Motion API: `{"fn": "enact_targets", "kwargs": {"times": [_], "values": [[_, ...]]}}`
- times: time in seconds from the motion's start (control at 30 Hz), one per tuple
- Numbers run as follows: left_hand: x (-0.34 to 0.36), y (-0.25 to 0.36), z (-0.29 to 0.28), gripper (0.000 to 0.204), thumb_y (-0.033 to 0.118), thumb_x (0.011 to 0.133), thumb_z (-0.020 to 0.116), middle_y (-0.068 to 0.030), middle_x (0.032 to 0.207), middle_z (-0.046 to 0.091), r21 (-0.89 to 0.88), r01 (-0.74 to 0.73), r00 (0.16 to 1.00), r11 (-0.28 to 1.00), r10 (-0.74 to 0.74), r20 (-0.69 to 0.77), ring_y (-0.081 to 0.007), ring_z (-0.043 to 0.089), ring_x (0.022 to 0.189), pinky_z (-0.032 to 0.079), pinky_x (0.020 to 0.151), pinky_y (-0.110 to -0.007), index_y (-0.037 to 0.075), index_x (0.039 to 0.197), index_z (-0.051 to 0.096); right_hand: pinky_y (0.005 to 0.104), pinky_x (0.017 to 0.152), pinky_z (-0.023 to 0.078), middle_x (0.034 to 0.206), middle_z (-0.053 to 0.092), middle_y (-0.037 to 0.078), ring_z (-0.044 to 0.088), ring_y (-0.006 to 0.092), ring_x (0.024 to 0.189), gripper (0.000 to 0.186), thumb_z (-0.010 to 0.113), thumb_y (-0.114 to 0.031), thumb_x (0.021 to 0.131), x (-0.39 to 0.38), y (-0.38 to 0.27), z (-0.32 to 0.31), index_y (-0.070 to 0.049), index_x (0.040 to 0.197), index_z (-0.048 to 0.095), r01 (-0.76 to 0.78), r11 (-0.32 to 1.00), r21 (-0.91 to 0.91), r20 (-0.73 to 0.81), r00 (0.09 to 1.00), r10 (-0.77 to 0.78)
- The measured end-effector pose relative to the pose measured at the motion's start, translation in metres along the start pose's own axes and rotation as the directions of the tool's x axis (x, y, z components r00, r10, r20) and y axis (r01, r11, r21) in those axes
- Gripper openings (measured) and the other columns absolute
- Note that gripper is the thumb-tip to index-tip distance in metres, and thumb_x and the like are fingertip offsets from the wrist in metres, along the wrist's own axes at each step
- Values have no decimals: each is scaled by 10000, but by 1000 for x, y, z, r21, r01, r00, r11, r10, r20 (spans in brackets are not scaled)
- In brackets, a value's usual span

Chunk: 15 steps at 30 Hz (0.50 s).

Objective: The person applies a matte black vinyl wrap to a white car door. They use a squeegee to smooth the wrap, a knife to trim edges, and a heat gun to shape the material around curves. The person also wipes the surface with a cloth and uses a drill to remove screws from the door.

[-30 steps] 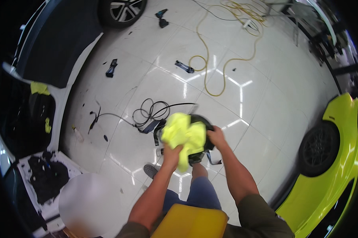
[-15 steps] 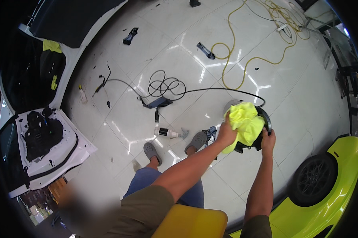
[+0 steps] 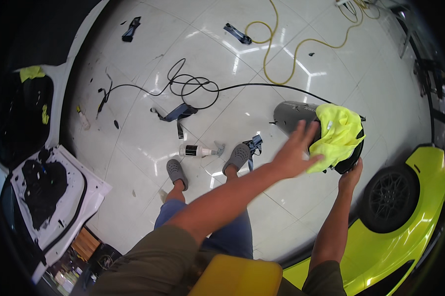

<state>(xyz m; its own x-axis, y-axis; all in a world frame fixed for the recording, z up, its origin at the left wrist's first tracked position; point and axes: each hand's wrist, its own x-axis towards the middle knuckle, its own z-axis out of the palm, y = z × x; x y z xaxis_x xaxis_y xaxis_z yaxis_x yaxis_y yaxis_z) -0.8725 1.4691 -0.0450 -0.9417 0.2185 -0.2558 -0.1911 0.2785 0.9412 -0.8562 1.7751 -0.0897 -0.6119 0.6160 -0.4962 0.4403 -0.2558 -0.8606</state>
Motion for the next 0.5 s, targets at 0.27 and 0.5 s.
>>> {"fn": "enact_targets", "kwargs": {"times": [0.27, 0.5], "values": [[-148, -385, -237, 651, 245, 818, 691, -222, 1399, 419, 673, 547, 808, 498, -523, -270, -364, 416, 1292, 341, 1076, -438, 15, 1360, 416, 287, 540, 437, 842, 548, 19, 549, 134, 692, 391, 609, -218, 890, -99, 314, -43, -104, 1247, 501, -398, 690, -605, 2, 865, 501], [-81, -562, -316, 953, 435, 773, 721, -221, 1540, 174, 926, 334, 822, 177, -535, -194, -396, 225, 1400, 216, 1093, -599, 84, 1490, 202, 384, 881, 484, 1100, 615, 224, 614, 304, 996, 520, 658, -254, 865, -37, 517, 111, -3, 1287, 487, 212, 207, -955, 240, 963, 124]]}}
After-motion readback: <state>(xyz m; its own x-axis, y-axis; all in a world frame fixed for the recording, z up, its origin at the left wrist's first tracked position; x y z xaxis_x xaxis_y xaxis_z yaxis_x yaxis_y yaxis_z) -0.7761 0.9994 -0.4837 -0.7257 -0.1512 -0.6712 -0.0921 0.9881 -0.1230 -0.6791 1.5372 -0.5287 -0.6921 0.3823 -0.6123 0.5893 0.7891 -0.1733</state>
